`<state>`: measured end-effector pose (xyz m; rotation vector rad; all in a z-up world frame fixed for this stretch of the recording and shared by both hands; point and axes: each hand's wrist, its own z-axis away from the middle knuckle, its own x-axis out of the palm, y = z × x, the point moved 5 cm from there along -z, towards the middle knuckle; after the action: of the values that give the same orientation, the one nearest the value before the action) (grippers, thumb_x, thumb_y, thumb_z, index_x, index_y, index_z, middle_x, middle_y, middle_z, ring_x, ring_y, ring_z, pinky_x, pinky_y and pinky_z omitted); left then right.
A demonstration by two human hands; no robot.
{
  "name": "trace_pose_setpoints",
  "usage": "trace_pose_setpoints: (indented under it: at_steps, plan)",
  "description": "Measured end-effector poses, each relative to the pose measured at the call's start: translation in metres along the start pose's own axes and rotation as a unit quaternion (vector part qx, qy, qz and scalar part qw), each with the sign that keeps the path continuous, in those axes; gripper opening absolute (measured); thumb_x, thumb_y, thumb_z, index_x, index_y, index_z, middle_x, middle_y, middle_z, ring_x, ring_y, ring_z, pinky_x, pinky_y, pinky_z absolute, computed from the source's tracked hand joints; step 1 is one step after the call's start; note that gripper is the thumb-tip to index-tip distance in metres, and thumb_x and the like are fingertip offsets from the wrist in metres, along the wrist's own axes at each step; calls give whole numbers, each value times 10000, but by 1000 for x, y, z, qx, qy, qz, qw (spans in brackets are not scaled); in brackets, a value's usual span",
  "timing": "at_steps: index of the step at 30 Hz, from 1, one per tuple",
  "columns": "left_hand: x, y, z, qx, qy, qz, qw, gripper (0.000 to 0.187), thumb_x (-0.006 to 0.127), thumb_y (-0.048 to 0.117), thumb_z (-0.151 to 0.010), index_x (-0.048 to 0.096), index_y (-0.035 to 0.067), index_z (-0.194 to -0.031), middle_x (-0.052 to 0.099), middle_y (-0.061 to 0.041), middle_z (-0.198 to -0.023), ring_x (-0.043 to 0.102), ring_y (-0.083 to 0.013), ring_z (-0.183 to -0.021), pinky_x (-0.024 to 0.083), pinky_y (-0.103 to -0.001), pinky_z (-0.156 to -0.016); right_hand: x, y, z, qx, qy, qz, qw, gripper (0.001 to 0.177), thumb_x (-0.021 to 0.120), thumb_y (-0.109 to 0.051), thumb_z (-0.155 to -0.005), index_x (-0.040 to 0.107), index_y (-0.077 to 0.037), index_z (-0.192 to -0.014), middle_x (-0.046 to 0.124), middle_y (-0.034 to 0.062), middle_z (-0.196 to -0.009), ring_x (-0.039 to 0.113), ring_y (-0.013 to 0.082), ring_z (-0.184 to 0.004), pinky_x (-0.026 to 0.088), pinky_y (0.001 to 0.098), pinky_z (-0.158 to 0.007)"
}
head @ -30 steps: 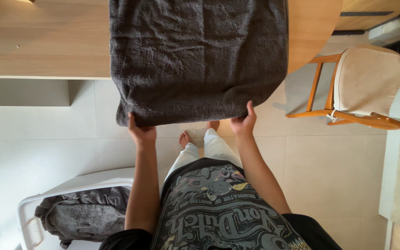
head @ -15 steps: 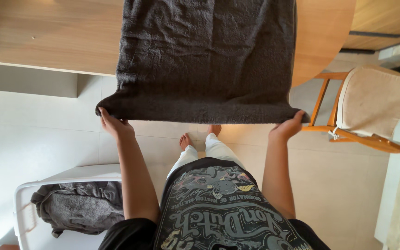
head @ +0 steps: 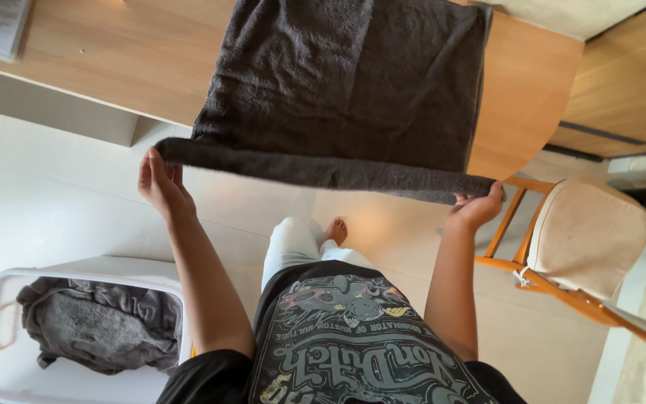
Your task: The person takes a dark gray towel from a white laundry bin, unfolds it on a wooden table, and folds it neatly into a compact rectangle. The person then places the folded towel onto a shelf.
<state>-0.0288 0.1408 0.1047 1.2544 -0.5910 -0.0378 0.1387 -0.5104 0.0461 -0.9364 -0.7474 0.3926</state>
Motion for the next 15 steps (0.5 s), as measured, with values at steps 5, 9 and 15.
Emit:
trace_pose_setpoints:
  at_steps: [5, 9, 15]
  plan:
    - [24, 12, -10, -11, -94, 1, 996, 285, 653, 163, -1035, 651, -7, -1263, 754, -90, -1123, 743, -180, -1075, 581, -338, -989, 37, -7, -22, 29, -24, -38, 999, 415, 485, -373, -984, 652, -53, -1188, 731, 92, -1070, 717, 233, -914, 587, 391, -792]
    - [61, 11, -36, -5, -169, 7, 986, 415, 675, -5, -974, 611, -5, -1384, 712, -74, -1098, 702, -157, -1069, 573, -345, -1024, 57, 2, -48, 38, -34, -65, 997, 404, 498, -355, -967, 637, -50, -1194, 714, 103, -1110, 710, 246, -982, 598, 426, -873]
    - [138, -30, -93, -22, -192, -5, 981, 455, 648, -89, -984, 527, -101, -1423, 720, -154, -1275, 703, -215, -1183, 553, -351, -1053, 75, 22, -118, 36, 23, -69, 997, 369, 554, -333, -968, 640, -55, -1193, 683, 100, -1137, 659, 247, -1048, 544, 413, -948]
